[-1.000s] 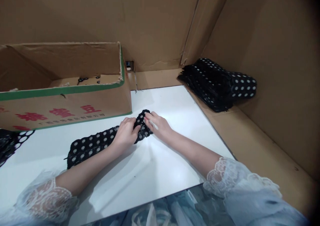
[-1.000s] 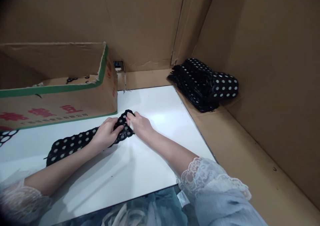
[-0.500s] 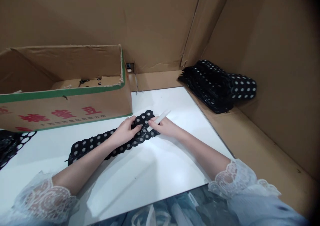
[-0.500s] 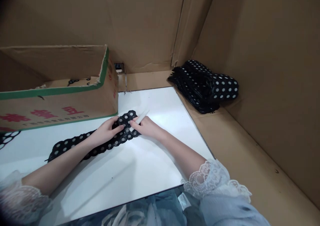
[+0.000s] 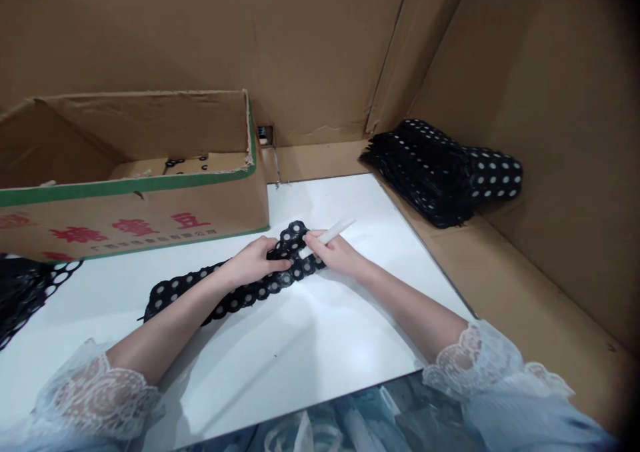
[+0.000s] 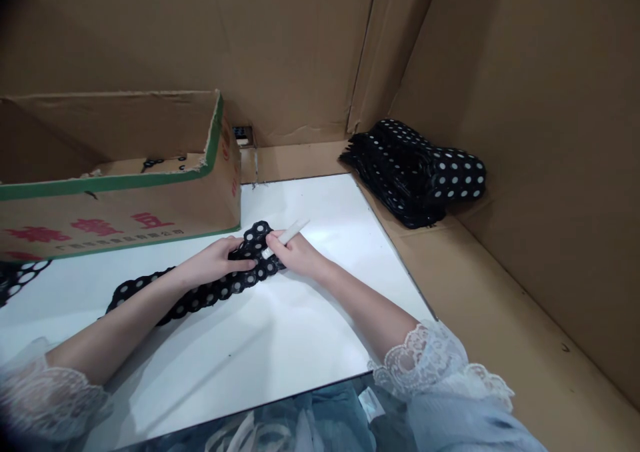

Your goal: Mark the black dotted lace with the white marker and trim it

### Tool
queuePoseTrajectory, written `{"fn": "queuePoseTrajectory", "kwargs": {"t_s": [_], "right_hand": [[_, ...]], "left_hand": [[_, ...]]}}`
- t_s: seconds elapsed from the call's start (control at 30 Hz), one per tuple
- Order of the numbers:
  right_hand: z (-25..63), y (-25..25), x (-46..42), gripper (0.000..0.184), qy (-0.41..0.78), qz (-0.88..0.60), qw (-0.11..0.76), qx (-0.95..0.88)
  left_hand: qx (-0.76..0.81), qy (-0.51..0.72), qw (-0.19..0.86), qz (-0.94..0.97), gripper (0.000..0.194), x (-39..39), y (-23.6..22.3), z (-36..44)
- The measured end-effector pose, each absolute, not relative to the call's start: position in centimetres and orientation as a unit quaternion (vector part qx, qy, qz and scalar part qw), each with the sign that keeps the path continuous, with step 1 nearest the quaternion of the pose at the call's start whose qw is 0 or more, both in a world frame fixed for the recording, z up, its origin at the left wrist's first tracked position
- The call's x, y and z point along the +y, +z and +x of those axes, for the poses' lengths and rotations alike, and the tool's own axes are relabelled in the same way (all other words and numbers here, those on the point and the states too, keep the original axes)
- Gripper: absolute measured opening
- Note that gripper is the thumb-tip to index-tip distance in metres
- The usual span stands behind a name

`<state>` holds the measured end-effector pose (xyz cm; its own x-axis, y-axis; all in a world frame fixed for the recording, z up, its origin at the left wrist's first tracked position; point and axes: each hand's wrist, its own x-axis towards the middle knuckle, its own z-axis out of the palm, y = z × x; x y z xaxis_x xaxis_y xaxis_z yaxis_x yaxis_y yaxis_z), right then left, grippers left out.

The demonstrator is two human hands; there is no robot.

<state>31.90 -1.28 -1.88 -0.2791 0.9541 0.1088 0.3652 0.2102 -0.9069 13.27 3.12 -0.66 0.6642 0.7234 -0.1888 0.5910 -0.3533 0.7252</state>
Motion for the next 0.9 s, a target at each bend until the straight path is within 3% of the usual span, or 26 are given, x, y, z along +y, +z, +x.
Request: {"fn": "queuePoseTrajectory", "kwargs": {"t_s": [0.3, 0.57, 0.77, 0.9], "right_hand": [[31.6, -2.9, -1.2, 0.027, 0.278, -0.447, 0.332, -0.783], [29.5, -2.2, -1.8, 0.017, 0.204, -0.525, 0.255, -0.786], [30.0, -2.1, -1.1, 0.018, 0.199, -0.519, 0.305, -0.774], [31.8, -2.4, -0.5, 0.028, 0.338, -0.479, 0.315, -0.746]], "left_hand": [[0.456, 0.127, 0.466, 0.748, 0.026, 2.6, -0.9, 13.4], [0.493, 0.149, 0.401, 0.758, 0.026, 1.9, -1.2, 13.5], [0.435, 0.132, 0.461, 0.762, 0.035, 2.1, -0.2, 13.1], [0.467, 0.122, 0.367, 0.795, 0.037, 2.2, -0.7, 13.4]]}}
